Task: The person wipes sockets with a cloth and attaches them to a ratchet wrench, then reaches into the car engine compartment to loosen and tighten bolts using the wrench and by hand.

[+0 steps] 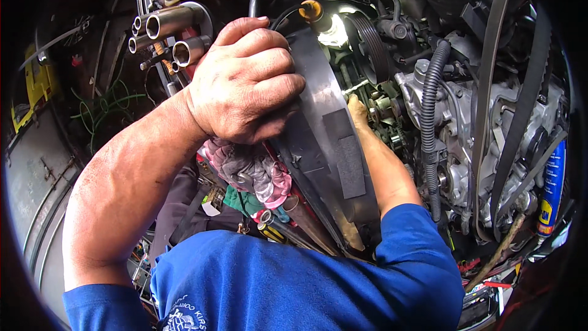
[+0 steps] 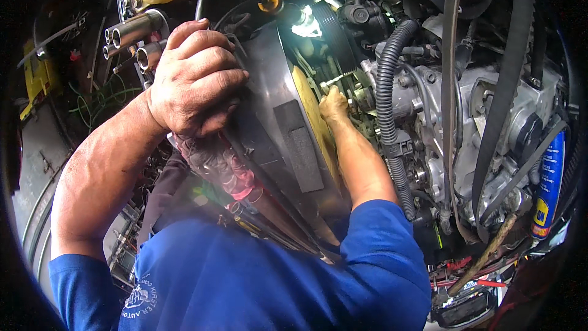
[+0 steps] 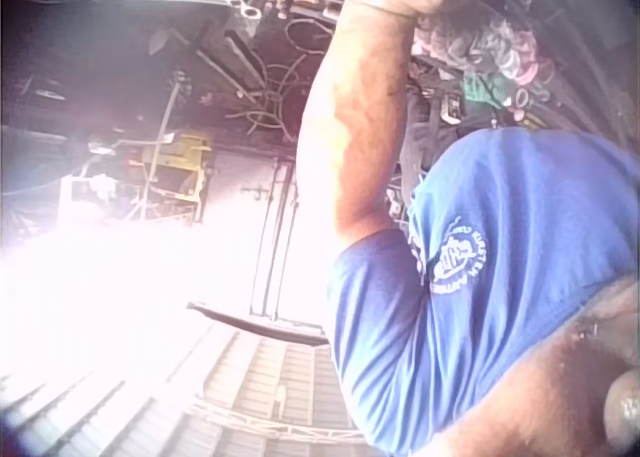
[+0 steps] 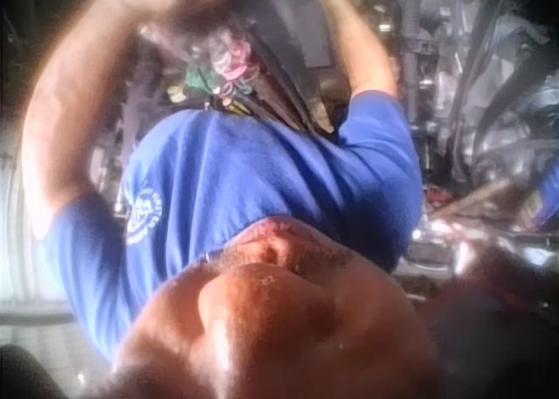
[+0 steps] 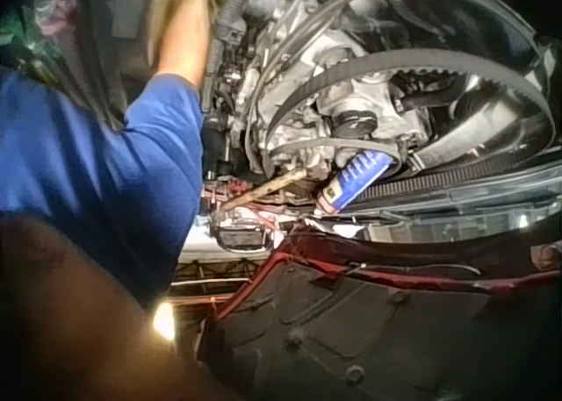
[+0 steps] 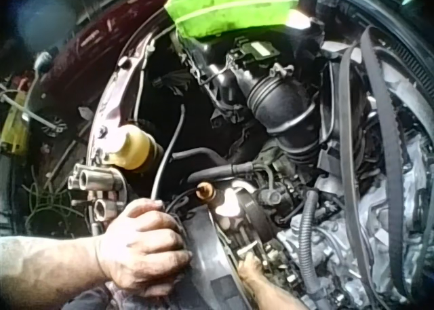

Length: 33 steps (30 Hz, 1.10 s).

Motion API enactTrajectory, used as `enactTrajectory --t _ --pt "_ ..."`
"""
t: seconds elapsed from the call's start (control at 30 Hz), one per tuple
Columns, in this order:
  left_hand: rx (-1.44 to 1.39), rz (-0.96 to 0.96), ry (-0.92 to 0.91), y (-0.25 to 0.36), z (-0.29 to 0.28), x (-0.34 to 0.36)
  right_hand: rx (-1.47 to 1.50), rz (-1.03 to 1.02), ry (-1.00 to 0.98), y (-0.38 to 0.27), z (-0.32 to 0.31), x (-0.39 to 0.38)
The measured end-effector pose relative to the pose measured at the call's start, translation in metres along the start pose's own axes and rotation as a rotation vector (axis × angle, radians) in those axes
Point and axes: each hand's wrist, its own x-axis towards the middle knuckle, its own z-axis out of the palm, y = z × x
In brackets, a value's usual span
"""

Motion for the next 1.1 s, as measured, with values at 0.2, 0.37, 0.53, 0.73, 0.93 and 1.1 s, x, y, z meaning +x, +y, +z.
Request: enactTrajectory --t 0.2,0.37,0.53,0.73,0.93,1.1 --pt "-0.054 0.027 -0.002 0.0 0.004 0.01 0.139 0.054 0.049 0.053 0.051 0.046" --pt "-0.047 0.021 0.006 0.0 0.003 0.007 0.3 0.045 0.038 0.054 0.059 0.063" --pt "-0.057 0.046 0.037 0.001 0.003 0.011 0.308 0.11 -0.135 0.053 0.022 0.068" --pt "-0.041 0.031 0.001 -0.002 0.004 0.01 0.242 0.14 -0.061 0.029 0.029 0.063" --pt "-0.024 0.024 0.025 0.0 0.001 0.005 0.58 0.262 -0.366 0.024 0.035 0.065" --pt "0.005 -0.021 -0.042 -0.001 0.0 -0.012 0.155 -0.022 -0.231 -0.015 0.037 0.003"
